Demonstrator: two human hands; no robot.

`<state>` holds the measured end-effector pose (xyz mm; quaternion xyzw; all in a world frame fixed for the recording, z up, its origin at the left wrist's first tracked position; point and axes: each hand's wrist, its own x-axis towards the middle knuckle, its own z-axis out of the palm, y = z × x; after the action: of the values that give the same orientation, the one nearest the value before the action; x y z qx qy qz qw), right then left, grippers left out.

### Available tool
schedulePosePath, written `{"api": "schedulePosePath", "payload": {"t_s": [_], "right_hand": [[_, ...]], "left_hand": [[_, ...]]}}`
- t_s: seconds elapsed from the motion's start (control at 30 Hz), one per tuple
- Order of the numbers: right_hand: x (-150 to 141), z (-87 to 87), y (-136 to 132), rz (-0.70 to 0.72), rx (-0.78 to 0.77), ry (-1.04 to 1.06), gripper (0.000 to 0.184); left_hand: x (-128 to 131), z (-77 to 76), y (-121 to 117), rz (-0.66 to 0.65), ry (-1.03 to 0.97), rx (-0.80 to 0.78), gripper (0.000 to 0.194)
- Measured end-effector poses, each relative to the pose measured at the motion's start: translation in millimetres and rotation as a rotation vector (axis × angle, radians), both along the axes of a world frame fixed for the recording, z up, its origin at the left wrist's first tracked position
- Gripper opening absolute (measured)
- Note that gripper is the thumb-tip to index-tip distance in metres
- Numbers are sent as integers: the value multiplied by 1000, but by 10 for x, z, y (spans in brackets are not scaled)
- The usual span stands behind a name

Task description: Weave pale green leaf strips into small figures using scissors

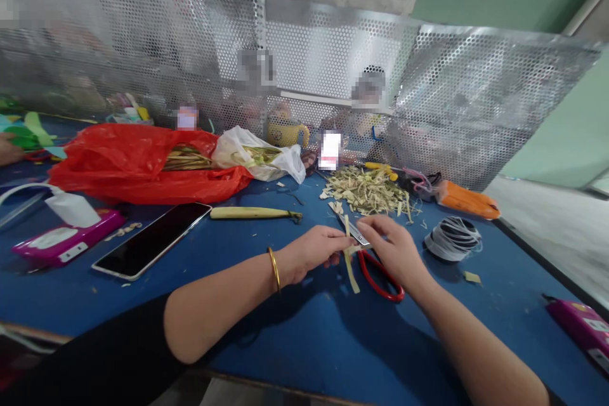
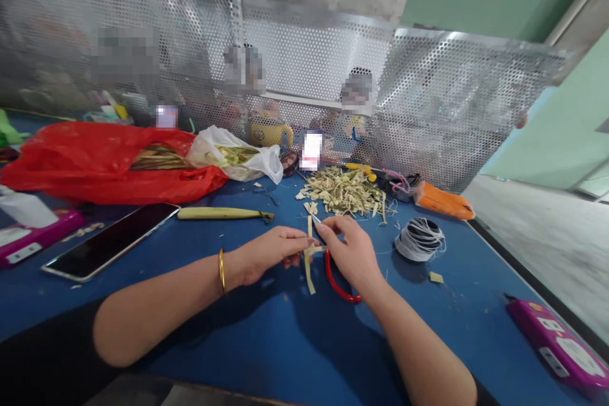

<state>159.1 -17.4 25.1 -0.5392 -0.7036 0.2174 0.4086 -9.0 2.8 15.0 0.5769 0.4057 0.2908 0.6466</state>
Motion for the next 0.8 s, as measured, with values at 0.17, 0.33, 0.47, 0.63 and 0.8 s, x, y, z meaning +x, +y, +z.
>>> {"api": "schedulePosePath", "payload": {"t_s": [0.17,0.33,0.47,0.63,0.8], "right_hand": [[-63,-75,20,211,-483,518,34],[-117,-105,-24,85,-388,548,40],[-149,-188,-15,-30,-286,567,41],[-123,-227,37,-48,-258,589,39],[-7,-138,107,-98,-277,605,42]], "left_hand": [[31,10,-80,-80,56,19,26],[43,49,-121,-48,47,8,21],[37,48,-130,-80,63,39,20],[21,8,-121,-104,41,46,24],[23,-19,-40,15,-22,-59,29]]}}
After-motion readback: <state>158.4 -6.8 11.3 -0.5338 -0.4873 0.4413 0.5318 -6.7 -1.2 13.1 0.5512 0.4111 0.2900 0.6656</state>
